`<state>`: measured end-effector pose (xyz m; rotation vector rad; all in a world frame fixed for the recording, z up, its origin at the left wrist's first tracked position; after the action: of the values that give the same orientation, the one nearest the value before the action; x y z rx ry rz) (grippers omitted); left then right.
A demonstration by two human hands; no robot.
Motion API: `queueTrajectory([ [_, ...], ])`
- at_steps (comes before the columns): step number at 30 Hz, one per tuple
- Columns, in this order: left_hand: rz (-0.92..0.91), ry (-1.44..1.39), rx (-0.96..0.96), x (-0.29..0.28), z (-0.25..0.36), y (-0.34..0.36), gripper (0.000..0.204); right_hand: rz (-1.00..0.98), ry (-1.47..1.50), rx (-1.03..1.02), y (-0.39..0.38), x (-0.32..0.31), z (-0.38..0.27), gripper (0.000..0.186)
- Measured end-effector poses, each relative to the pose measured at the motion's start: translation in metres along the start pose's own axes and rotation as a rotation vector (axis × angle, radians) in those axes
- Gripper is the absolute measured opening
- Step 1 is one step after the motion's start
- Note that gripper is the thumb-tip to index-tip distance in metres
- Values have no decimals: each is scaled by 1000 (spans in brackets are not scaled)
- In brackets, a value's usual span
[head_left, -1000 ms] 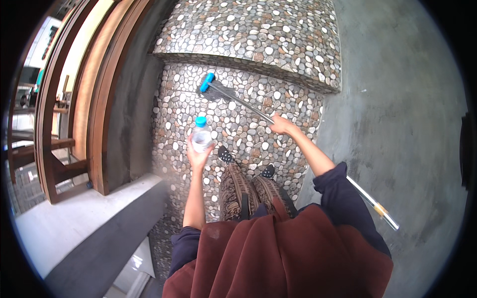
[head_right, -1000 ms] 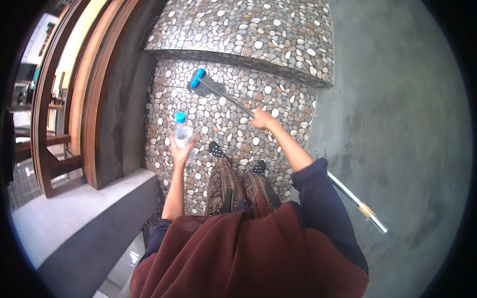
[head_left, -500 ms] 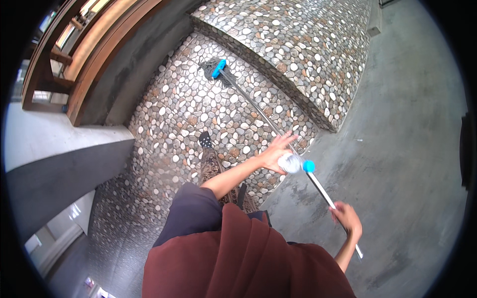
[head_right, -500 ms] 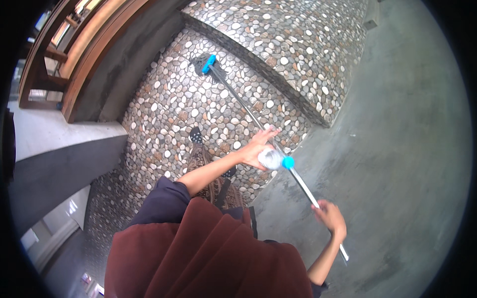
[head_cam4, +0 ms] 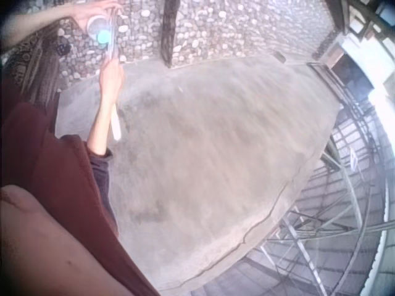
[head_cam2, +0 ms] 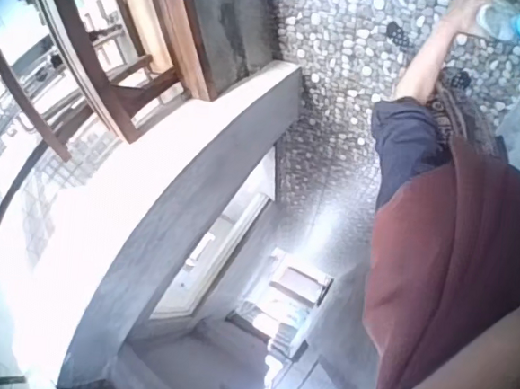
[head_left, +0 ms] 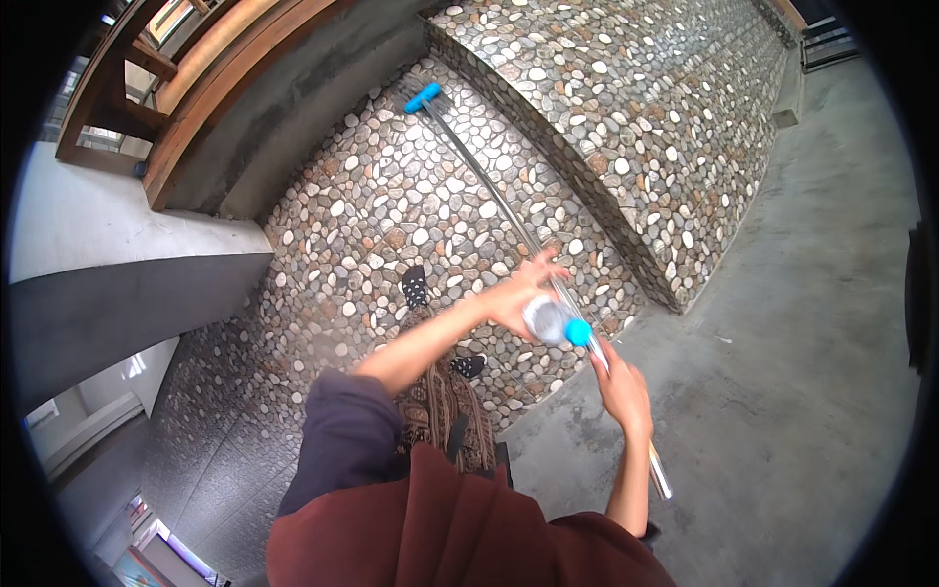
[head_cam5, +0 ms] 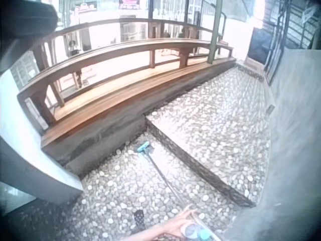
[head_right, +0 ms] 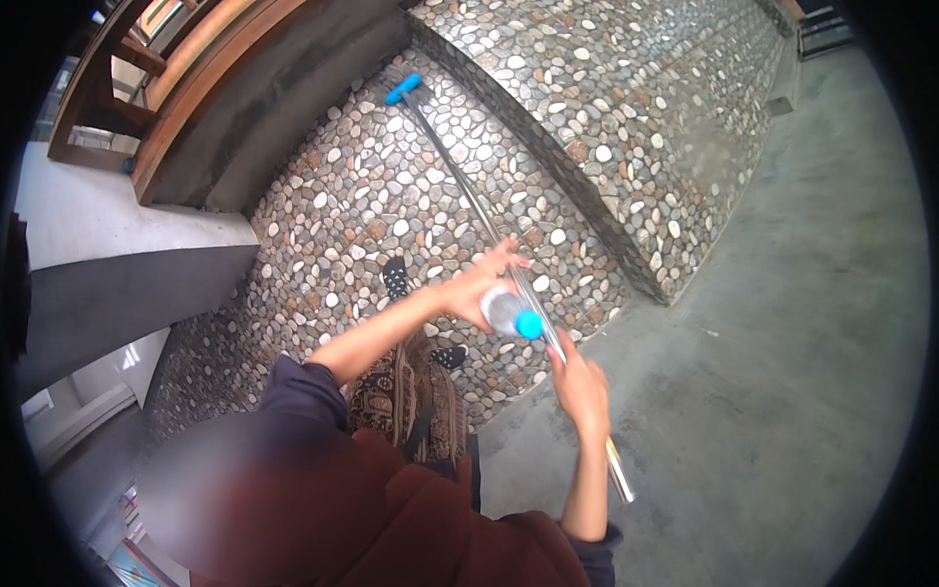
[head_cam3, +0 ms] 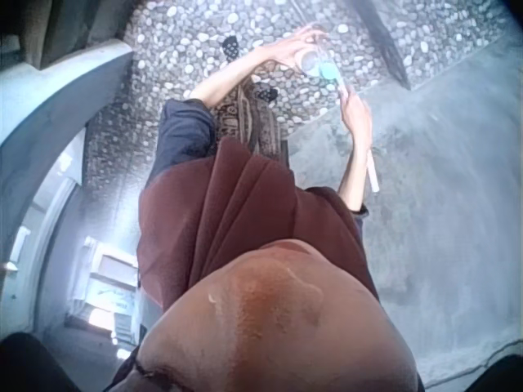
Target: The person mops a pebble-tiled floor using a blue mop while holding a water bottle in the other hand. They move the mop back and forth across the surface, occasionally stepping forward to reach new areas.
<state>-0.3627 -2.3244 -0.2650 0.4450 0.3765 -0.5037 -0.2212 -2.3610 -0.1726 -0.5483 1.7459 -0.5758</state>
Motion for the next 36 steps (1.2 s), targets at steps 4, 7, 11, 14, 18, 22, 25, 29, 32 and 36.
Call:
queueTrajectory([
  [4,-243,299,-46,-46,-63,-3,63,21,94,-108,70,15,-38,40],
  [7,-408,544,-92,-28,-77,7,67,25,161,-80,70,18,-19,40],
  [11,-426,561,-144,35,-54,34,70,3,207,77,32,5,45,41],
  [14,-326,332,-15,89,6,60,63,-9,161,273,-29,-24,104,39],
  [18,-177,92,226,155,122,88,58,29,145,477,-141,-73,167,35],
  [22,-184,-143,376,209,235,101,61,73,172,796,-266,-108,201,32],
  [25,-312,-202,525,240,295,101,60,55,152,922,-315,-123,191,32],
  [29,-487,-272,711,261,325,93,56,-109,-89,952,-343,-119,160,34],
  [32,-544,-260,805,257,322,83,54,-113,-154,900,-337,-115,143,33],
  [36,-456,-295,726,226,312,87,48,-119,-165,907,-328,-120,129,32],
])
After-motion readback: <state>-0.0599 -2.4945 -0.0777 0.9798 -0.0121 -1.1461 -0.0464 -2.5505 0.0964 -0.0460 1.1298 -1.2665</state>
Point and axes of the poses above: each hand's wrist, its own y-axis towards the middle knuckle, its own x-axis out of the palm, z = x × y, the point moved 9 cm from there along y, towards the middle knuckle, and after that the axes turned 5 degrees about y, right-handed, at the moved point
